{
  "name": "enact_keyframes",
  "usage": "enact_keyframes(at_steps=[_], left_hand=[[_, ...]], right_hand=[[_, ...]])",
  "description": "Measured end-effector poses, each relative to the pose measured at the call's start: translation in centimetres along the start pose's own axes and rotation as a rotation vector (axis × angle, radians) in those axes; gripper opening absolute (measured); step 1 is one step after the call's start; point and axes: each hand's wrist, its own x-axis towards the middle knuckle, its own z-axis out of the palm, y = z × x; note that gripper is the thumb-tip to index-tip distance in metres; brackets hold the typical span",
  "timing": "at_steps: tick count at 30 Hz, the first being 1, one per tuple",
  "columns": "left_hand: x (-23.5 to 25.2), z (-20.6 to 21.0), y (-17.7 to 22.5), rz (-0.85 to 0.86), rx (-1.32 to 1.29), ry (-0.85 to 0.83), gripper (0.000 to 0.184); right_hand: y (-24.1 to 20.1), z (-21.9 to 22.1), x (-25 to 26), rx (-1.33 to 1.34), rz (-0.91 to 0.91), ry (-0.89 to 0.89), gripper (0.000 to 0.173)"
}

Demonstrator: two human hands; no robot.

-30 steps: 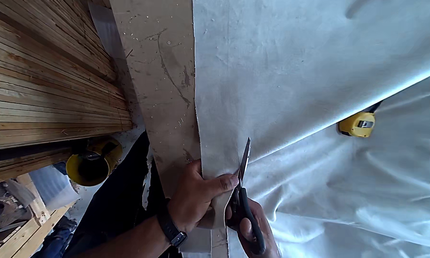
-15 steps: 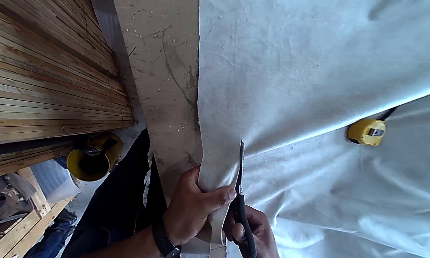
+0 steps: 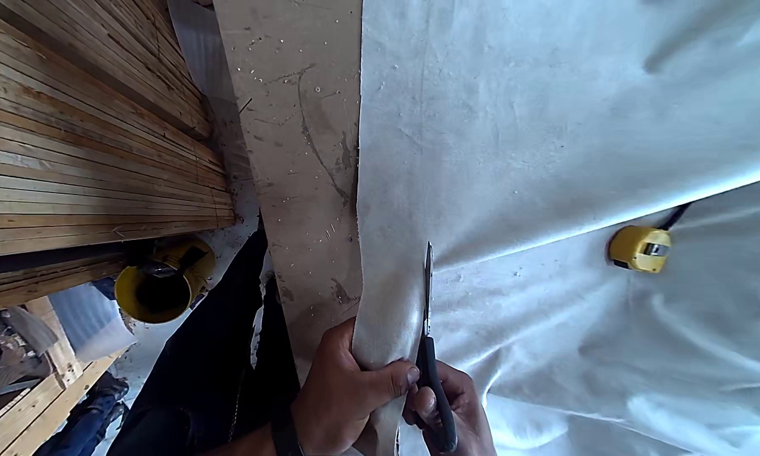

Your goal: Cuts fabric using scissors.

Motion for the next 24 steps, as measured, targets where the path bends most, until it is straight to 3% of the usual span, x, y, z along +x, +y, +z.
enact_keyframes(at_steps=[3,10,17,24], left_hand=[[-0.2,-0.2,0.0,0.013,-0.001,-0.014,0.042],[-0.5,-0.1,-0.2,0.052,-0.011,-0.009,0.044],[-1.1,-0.6,-0.9,0.088,0.037,-0.044,0.042],[-2.3,-1.0,-1.0,0.033,0.123,-0.05,0.041]], right_hand=[[-0.1,0.0,0.5,0.01,-0.009,-0.016,0.03],[-0.7,0.7,3.8,-0.016,-0.092,-0.033,0.054],[-1.2,1.4,3.5,0.013,-0.076,0.044,0.035],[-1.5,1.1,4.9,0.0,-0.07,0.072,0.048]])
